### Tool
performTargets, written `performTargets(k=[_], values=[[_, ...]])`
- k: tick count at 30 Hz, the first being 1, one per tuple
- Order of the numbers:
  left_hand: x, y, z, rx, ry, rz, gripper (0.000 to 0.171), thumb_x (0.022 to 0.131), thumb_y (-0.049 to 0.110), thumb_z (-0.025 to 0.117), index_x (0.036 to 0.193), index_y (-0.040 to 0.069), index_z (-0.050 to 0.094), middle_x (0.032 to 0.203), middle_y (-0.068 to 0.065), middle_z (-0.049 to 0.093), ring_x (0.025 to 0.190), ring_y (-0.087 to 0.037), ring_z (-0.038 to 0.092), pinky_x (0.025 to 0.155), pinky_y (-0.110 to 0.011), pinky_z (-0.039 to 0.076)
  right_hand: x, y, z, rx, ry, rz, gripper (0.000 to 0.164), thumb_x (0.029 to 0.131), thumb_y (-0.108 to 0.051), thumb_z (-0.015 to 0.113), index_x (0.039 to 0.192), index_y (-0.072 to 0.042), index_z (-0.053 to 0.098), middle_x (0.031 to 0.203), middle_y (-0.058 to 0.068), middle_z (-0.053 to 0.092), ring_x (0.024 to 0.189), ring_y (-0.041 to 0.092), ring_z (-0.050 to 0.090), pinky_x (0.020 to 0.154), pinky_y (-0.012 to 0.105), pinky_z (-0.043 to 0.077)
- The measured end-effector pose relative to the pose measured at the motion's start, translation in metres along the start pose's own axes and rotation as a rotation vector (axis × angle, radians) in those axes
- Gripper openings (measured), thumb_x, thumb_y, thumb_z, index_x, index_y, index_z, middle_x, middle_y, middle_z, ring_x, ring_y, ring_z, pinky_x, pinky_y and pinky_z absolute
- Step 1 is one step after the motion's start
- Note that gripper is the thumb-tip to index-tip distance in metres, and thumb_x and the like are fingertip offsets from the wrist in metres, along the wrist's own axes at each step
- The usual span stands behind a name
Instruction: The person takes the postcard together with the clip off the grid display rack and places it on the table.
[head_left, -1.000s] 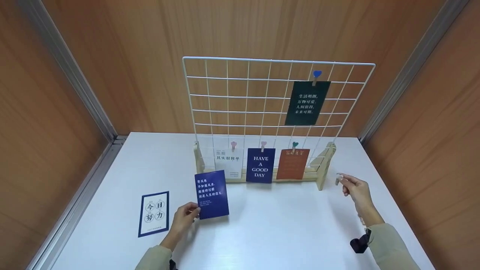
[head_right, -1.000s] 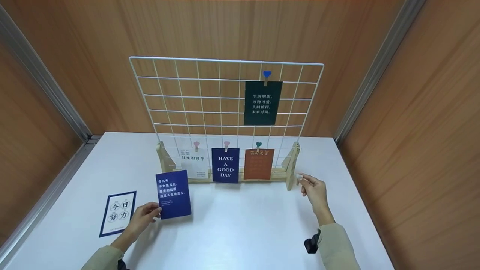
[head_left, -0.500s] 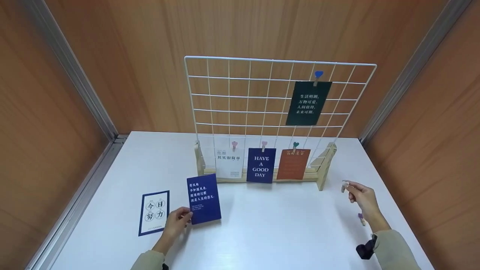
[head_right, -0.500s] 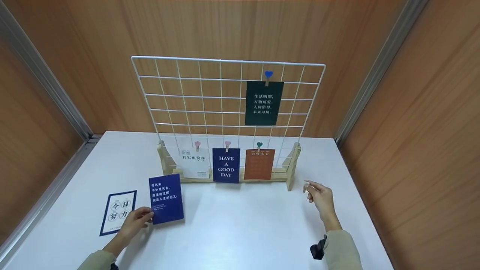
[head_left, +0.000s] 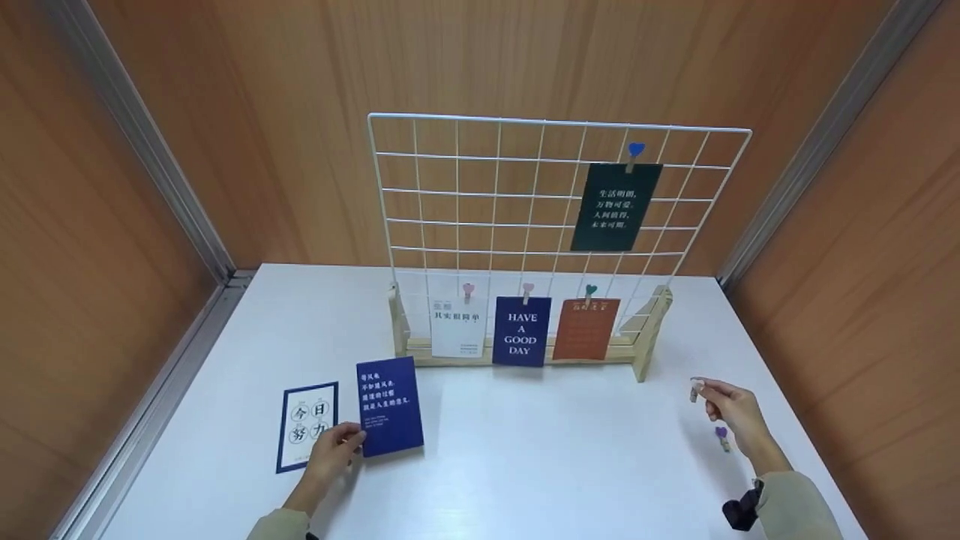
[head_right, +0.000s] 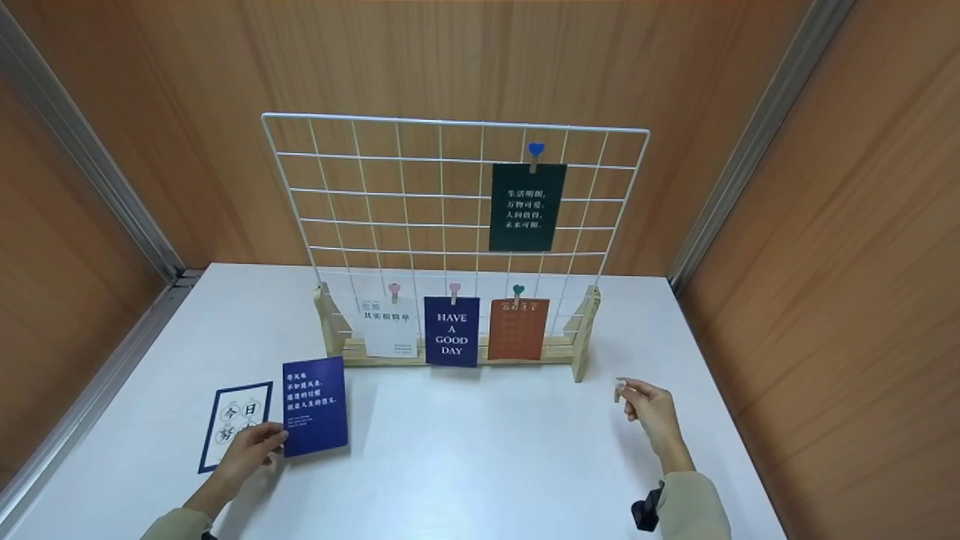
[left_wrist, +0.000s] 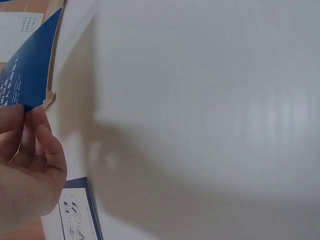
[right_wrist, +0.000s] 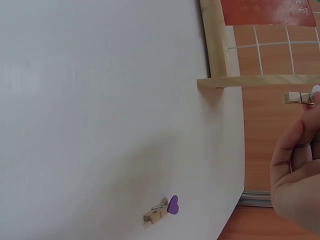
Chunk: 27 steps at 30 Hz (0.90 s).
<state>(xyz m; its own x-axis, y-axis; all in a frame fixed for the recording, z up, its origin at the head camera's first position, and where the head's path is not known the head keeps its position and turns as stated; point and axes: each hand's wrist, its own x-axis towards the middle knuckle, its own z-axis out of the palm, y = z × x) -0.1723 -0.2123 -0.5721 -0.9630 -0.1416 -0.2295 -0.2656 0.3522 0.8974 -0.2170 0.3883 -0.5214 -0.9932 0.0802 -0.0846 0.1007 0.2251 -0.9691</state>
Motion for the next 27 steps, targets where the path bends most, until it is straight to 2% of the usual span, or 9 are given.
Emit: performTargets(k=[4,5,8,18,27], values=[[0.000,-0.004,-0.006,-0.015,-0.008,-0.023,0.023,0.087,0.008,0.051,0.103,-0.009,0.054,0.082,-0.007,0.056,0.074,-0.018,0.053,0.064,-0.034,0.047,-0.001,0.005,-0.002,-0.017,0.010,0.041,0.038,0.085,-0.024,0.059,0.107,0.007,0.056,0.065,-0.001,0.051,0.054,0.007,0.046,0.051,0.023,0.041],[0.000,-0.004,-0.007,-0.019,-0.009,-0.027,0.024,0.088,0.008,0.051,0.104,-0.010,0.054,0.082,-0.007,0.056,0.074,-0.018,0.053,0.063,-0.033,0.046,-0.003,0.001,0.000,-0.061,0.035,0.080,0.043,0.085,-0.026,0.059,0.109,0.009,0.054,0.065,-0.001,0.050,0.054,0.006,0.045,0.052,0.023,0.043],[0.001,-0.007,-0.010,-0.026,-0.006,-0.043,0.025,0.088,0.008,0.050,0.105,-0.010,0.053,0.082,-0.007,0.057,0.073,-0.018,0.053,0.063,-0.033,0.046,-0.005,0.002,0.000,-0.089,0.038,0.121,0.044,0.086,-0.023,0.057,0.112,0.012,0.050,0.064,-0.001,0.049,0.054,0.006,0.045,0.052,0.023,0.043],[0.003,-0.011,-0.019,0.005,-0.009,-0.085,0.026,0.089,0.008,0.049,0.107,-0.011,0.052,0.084,-0.008,0.056,0.074,-0.017,0.053,0.065,-0.032,0.047,-0.006,0.020,-0.006,-0.128,0.016,0.179,0.043,0.087,-0.024,0.056,0.115,0.009,0.050,0.066,0.002,0.052,0.054,0.008,0.047,0.053,0.025,0.042],[0.003,-0.012,-0.021,-0.014,-0.017,-0.117,0.025,0.088,0.006,0.049,0.106,-0.011,0.052,0.085,-0.009,0.056,0.075,-0.018,0.054,0.066,-0.031,0.047,-0.010,0.035,-0.009,-0.175,0.011,0.219,0.040,0.088,-0.020,0.054,0.115,0.009,0.051,0.067,0.004,0.051,0.055,0.009,0.046,0.052,0.024,0.041]])
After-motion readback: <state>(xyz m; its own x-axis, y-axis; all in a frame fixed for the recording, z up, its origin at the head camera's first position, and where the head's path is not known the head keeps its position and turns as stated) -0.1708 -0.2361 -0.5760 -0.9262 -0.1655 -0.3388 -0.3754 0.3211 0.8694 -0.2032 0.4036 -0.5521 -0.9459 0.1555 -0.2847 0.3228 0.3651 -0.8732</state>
